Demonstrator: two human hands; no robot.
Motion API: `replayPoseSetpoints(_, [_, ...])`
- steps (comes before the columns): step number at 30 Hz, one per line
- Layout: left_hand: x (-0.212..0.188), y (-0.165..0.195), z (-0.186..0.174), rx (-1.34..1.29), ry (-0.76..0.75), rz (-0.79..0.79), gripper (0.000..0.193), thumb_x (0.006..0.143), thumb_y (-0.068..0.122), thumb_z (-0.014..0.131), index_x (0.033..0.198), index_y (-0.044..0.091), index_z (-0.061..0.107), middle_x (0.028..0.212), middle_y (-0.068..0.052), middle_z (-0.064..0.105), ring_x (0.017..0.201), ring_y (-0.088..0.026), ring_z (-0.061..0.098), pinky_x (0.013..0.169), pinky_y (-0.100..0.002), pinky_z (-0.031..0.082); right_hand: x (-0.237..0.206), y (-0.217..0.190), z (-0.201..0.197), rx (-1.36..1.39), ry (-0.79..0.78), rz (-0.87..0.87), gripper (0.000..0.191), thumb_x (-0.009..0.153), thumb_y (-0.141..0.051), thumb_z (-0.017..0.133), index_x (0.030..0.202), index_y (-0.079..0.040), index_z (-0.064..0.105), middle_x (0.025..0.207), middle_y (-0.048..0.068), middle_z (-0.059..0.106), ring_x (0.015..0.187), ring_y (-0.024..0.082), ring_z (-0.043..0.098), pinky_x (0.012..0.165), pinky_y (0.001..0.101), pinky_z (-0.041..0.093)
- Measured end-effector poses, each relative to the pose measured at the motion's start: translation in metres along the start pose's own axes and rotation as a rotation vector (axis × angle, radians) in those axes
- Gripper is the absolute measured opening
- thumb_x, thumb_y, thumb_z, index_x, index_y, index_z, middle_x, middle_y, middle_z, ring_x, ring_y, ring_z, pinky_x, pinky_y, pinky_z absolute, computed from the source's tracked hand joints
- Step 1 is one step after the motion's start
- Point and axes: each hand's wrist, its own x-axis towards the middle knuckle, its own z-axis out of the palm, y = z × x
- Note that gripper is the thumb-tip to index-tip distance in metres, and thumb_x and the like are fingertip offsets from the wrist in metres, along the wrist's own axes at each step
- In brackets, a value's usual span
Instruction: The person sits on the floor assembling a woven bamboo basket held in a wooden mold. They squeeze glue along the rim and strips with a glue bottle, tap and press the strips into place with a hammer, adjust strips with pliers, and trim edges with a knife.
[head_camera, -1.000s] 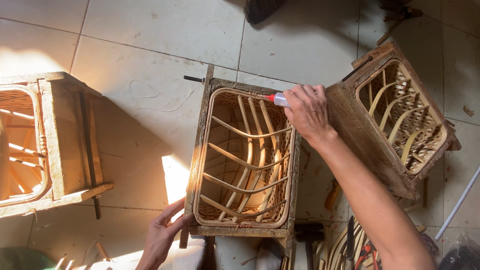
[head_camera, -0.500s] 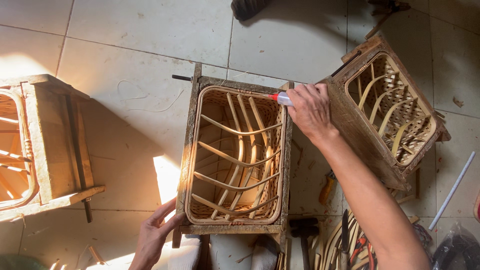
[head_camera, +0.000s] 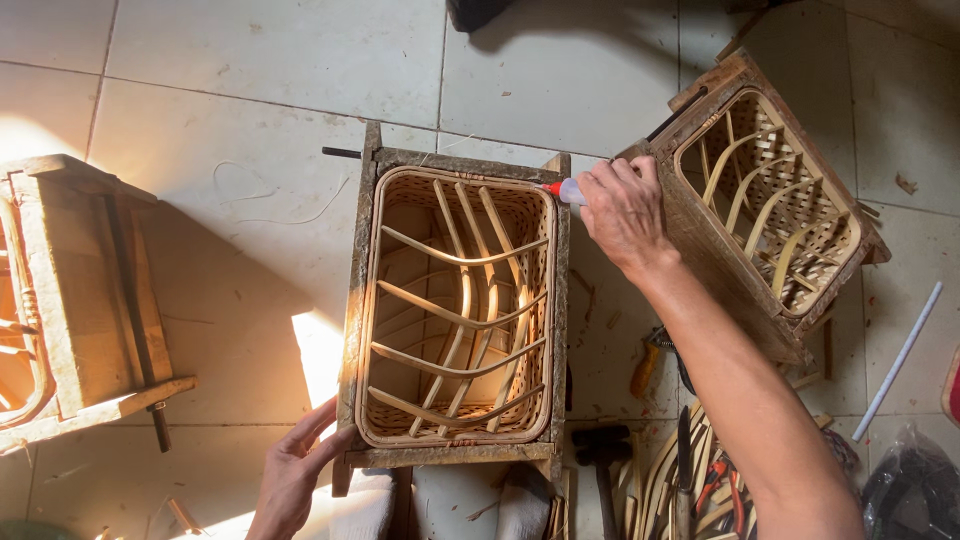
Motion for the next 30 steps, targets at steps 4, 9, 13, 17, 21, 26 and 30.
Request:
replayPoseSetpoints(4, [-0.011,-0.012,0.003,-0.057,0.053,-0.040,0.066,0.078,0.025,0.081,0.140,0.007,0.066,0.142,-0.018,0.068,0.133,-0.036,0.059,0.111,-0.059,0.041,-0.020,0.001,-0.016,0.215,-0.125,0.311,0.026,0.086,-0.019,0.084,0.107,-0.008,0.074,0.094,0.009,0.072,0.078,0.019,0.062,0.076,0.0376,0.046])
replayPoseSetpoints(9, [-0.034,-0.035,0.019,0.692,0.073,0.681,0.103,0.068,0.031,0.084,0.153,0.002,0.033,0.147,-0.025,0.048,0.132,-0.042,0.050,0.102,-0.056,0.046,-0.085,-0.044,-0.028,1.509,-0.180,1.056,0.038,0.085,-0.033,0.074,0.107,-0.002,0.069,0.082,0.007,0.070,0.065,0.014,0.068,0.057,0.0298,0.059])
replayPoseSetpoints(13, [-0.031,-0.040,0.021,0.821,0.082,0.560,0.103,0.071,0.033,0.081,0.156,0.011,0.026,0.147,-0.022,0.050,0.128,-0.038,0.057,0.102,-0.051,0.051,-0.106,-0.077,-0.008,1.764,-0.198,1.151,0.045,0.085,-0.045,0.071,0.106,-0.004,0.067,0.076,0.005,0.066,0.061,0.013,0.064,0.057,0.0273,0.055])
replayPoseSetpoints(17, [-0.029,-0.041,0.020,0.852,0.070,0.545,0.105,0.072,0.033,0.079,0.157,0.012,0.022,0.149,-0.023,0.048,0.128,-0.038,0.056,0.101,-0.050,0.050,-0.099,-0.076,-0.001,1.767,-0.138,1.230,0.047,0.087,-0.049,0.067,0.097,-0.003,0.069,0.068,0.003,0.062,0.054,0.011,0.060,0.051,0.0246,0.048])
replayPoseSetpoints(21, [-0.030,-0.039,0.024,0.824,0.083,0.444,0.105,0.072,0.034,0.078,0.158,0.017,0.021,0.150,-0.019,0.050,0.126,-0.037,0.061,0.099,-0.048,0.054,-0.090,-0.072,-0.001,1.706,-0.153,1.282,0.045,0.086,-0.048,0.067,0.095,-0.004,0.069,0.066,0.001,0.062,0.052,0.009,0.059,0.048,0.0245,0.045])
replayPoseSetpoints(26, [-0.031,-0.033,0.027,0.916,0.070,0.450,0.113,0.071,0.035,0.079,0.163,0.015,0.016,0.149,-0.023,0.047,0.122,-0.040,0.060,0.099,-0.051,0.051,-0.092,-0.075,-0.003,1.633,-0.133,1.288,0.047,0.086,-0.048,0.065,0.092,-0.002,0.071,0.065,0.003,0.064,0.052,0.011,0.061,0.048,0.0254,0.047])
replayPoseSetpoints(30, [-0.036,-0.028,0.028,0.849,0.052,0.346,0.106,0.075,0.033,0.076,0.164,0.019,0.018,0.147,-0.020,0.052,0.123,-0.038,0.062,0.098,-0.050,0.054,-0.116,-0.091,-0.014,1.688,-0.094,1.268,0.046,0.087,-0.047,0.066,0.092,-0.001,0.071,0.064,0.004,0.064,0.051,0.013,0.061,0.049,0.0265,0.048])
